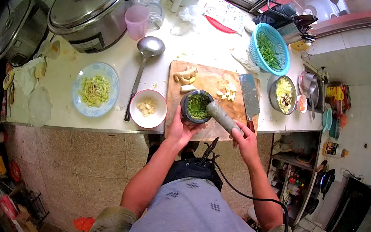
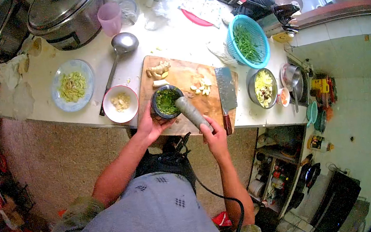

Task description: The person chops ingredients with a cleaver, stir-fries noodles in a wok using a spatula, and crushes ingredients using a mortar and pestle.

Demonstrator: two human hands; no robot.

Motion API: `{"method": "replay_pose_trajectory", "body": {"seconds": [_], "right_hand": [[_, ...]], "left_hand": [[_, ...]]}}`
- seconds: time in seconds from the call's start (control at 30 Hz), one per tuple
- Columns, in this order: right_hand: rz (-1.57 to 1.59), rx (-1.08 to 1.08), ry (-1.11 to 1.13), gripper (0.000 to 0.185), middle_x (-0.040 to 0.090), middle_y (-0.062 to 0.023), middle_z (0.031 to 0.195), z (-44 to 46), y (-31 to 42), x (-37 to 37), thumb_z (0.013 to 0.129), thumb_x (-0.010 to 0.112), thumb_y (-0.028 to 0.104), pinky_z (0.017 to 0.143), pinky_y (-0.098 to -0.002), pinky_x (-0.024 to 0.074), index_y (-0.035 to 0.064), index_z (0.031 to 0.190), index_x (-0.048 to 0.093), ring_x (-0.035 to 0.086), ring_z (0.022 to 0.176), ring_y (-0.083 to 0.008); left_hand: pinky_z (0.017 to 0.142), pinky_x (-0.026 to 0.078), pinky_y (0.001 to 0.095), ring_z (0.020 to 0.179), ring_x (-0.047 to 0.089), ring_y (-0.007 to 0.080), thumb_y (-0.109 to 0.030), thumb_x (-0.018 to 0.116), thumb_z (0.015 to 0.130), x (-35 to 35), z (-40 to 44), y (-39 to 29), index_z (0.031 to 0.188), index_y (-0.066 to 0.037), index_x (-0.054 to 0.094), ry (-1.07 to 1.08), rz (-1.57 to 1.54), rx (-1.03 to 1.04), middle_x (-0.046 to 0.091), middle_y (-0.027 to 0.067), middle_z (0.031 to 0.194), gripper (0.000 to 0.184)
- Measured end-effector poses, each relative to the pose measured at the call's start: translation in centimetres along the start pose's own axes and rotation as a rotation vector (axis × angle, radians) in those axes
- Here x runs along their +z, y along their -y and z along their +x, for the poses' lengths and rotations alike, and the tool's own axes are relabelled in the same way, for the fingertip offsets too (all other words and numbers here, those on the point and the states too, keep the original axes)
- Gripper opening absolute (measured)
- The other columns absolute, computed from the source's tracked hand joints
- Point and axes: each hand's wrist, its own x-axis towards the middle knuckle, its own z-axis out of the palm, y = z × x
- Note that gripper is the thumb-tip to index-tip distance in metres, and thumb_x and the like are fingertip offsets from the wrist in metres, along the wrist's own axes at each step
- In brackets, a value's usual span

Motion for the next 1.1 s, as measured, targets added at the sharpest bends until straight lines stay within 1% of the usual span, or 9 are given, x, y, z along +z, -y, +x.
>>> {"method": "replay_pose_trajectory", "body": {"seconds": [0.1, 0.17, 0.23, 0.3, 0.43, 0.7, 0.77, 0.9, 1.1], "right_hand": [[-0.274, -0.160, -0.057, 0.039, 0.060, -0.0017, 0.079, -1.4, -0.3, -0.9, 0.089, 0.063, 0.018, 0.053, -0.0221, 0.0424, 0.0002, 0.123, 0.058, 0.052, 0.061, -0.0065], [-0.006, -0.003, -0.070, 0.038, 0.060, -0.0025, 0.078, -2.4, 1.2, -1.0, 0.088, 0.064, 0.017, 0.054, -0.0230, 0.0432, -0.0002, 0.122, 0.058, 0.053, 0.061, -0.0074], [-0.038, -0.035, -0.059, 0.038, 0.061, -0.0043, 0.080, -2.7, 1.1, -1.2, 0.089, 0.061, 0.018, 0.055, -0.0238, 0.0437, -0.0020, 0.122, 0.057, 0.054, 0.062, -0.0085], [0.239, 0.025, -0.124, 0.039, 0.061, -0.0057, 0.081, -3.1, 1.0, -1.5, 0.091, 0.057, 0.020, 0.054, -0.0248, 0.0441, -0.0034, 0.123, 0.056, 0.054, 0.062, -0.0096], [0.327, 0.056, -0.165, 0.041, 0.059, -0.0056, 0.079, -3.3, 0.9, -1.9, 0.092, 0.055, 0.021, 0.053, -0.0257, 0.0439, -0.0034, 0.125, 0.053, 0.053, 0.059, -0.0115], [0.348, 0.081, -0.107, 0.044, 0.058, -0.0060, 0.078, -2.7, -1.7, -4.0, 0.093, 0.053, 0.023, 0.050, -0.0248, 0.0435, -0.0023, 0.129, 0.049, 0.052, 0.058, -0.0116], [0.345, 0.088, -0.126, 0.042, 0.059, -0.0054, 0.076, -2.0, -1.8, -4.2, 0.092, 0.055, 0.023, 0.049, -0.0261, 0.0426, -0.0032, 0.125, 0.053, 0.052, 0.055, -0.0116], [0.335, 0.091, -0.056, 0.043, 0.058, -0.0052, 0.078, -0.4, -2.9, -5.8, 0.094, 0.053, 0.024, 0.050, -0.0252, 0.0421, -0.0007, 0.128, 0.050, 0.050, 0.058, -0.0107], [0.365, 0.095, -0.027, 0.044, 0.057, -0.0052, 0.078, 1.3, -3.0, -8.3, 0.094, 0.053, 0.026, 0.048, -0.0253, 0.0401, -0.0007, 0.128, 0.050, 0.049, 0.057, -0.0109]], "left_hand": [[0.102, 0.041, 0.0540, 0.124, 0.046, 0.0313, -0.063, 0.034, 0.092, 0.3, -0.1, 0.2, 0.138, -0.013, 0.039, -0.005, -0.095, -0.016, 0.045, 0.0133, 0.137, 0.068], [0.102, 0.040, 0.0548, 0.125, 0.045, 0.0316, -0.064, 0.035, 0.091, 1.1, -0.5, -0.6, 0.138, -0.013, 0.040, 0.036, -0.170, -0.060, 0.044, 0.0136, 0.137, 0.069], [0.102, 0.040, 0.0556, 0.126, 0.045, 0.0318, -0.065, 0.037, 0.090, 1.7, -0.6, -0.8, 0.137, -0.014, 0.040, 0.072, -0.247, -0.106, 0.044, 0.0139, 0.137, 0.070], [0.103, 0.038, 0.0570, 0.126, 0.044, 0.0327, -0.068, 0.044, 0.086, 2.4, -0.2, -1.0, 0.138, -0.015, 0.040, 0.125, -0.365, -0.108, 0.042, 0.0144, 0.139, 0.074], [0.104, 0.036, 0.0580, 0.126, 0.044, 0.0338, -0.071, 0.049, 0.081, 2.4, 1.0, -0.8, 0.138, -0.016, 0.040, 0.120, -0.406, -0.122, 0.042, 0.0139, 0.140, 0.080], [0.103, 0.038, 0.0579, 0.124, 0.046, 0.0349, -0.069, 0.054, 0.079, 2.6, 1.4, 0.4, 0.133, -0.016, 0.047, 0.163, -0.434, -0.022, 0.047, 0.0142, 0.136, 0.076], [0.103, 0.037, 0.0578, 0.124, 0.047, 0.0349, -0.072, 0.055, 0.076, 2.3, 2.0, 0.7, 0.132, -0.016, 0.048, 0.119, -0.446, -0.033, 0.049, 0.0144, 0.135, 0.079], [0.101, 0.038, 0.0577, 0.122, 0.049, 0.0326, -0.074, 0.056, 0.073, 2.1, 2.2, 1.5, 0.131, -0.018, 0.049, 0.145, -0.381, 0.034, 0.051, 0.0106, 0.133, 0.081], [0.102, 0.039, 0.0549, 0.121, 0.050, 0.0303, -0.070, 0.051, 0.079, 4.5, 1.9, 1.3, 0.131, -0.020, 0.050, 0.192, -0.410, 0.138, 0.053, 0.0086, 0.131, 0.072]]}}
